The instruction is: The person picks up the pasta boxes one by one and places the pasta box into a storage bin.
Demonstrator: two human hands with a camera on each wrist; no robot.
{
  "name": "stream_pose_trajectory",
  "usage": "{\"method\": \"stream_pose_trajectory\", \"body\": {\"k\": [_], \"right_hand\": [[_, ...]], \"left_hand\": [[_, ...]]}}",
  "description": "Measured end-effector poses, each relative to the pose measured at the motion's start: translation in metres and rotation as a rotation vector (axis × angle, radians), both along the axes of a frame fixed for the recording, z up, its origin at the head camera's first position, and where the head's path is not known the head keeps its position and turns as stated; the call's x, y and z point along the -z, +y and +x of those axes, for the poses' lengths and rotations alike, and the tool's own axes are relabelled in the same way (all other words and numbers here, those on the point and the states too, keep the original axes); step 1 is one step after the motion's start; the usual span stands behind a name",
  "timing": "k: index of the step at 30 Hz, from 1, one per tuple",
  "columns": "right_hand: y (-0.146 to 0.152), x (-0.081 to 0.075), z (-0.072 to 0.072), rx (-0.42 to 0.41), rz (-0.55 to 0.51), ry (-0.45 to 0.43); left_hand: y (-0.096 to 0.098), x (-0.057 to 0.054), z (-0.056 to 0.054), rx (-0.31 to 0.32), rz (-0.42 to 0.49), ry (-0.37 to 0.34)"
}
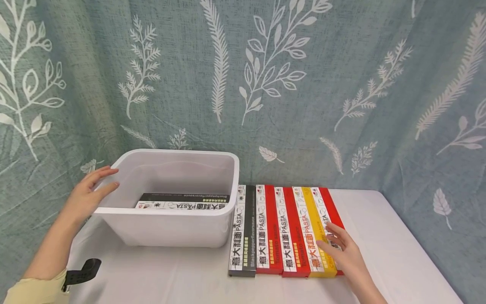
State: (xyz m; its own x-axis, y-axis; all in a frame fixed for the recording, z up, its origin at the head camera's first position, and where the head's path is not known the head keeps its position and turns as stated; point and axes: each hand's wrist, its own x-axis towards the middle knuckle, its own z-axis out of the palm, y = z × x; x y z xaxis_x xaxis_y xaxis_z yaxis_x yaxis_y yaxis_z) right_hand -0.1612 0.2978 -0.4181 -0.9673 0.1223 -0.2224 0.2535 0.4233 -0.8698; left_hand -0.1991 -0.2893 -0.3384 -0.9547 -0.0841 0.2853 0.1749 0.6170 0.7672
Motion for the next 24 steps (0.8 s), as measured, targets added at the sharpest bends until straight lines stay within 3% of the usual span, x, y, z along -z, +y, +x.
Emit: {"method": "stream_pose_trajectory", "body": {"k": [7,16,20,24], "right_hand": [[0.019,0.0,0.008,0.014,0.003,-0.073],[0.041,0.008,0.013,0.024,0.182,-0.087],[0.05,0.015,0.012,-0.009,0.227,-0.067],[0.056,0.021,0.012,-0.041,0.246,-0.111]], "left_hand": [[0.0,0.0,0.0,0.0,0.003,-0.005],[0.001,0.0,0.0,-0.006,0.004,-0.025],[0.001,0.0,0.0,-0.007,0.004,-0.03],[0.001,-0.001,0.0,-0.01,0.001,-0.03]]}}
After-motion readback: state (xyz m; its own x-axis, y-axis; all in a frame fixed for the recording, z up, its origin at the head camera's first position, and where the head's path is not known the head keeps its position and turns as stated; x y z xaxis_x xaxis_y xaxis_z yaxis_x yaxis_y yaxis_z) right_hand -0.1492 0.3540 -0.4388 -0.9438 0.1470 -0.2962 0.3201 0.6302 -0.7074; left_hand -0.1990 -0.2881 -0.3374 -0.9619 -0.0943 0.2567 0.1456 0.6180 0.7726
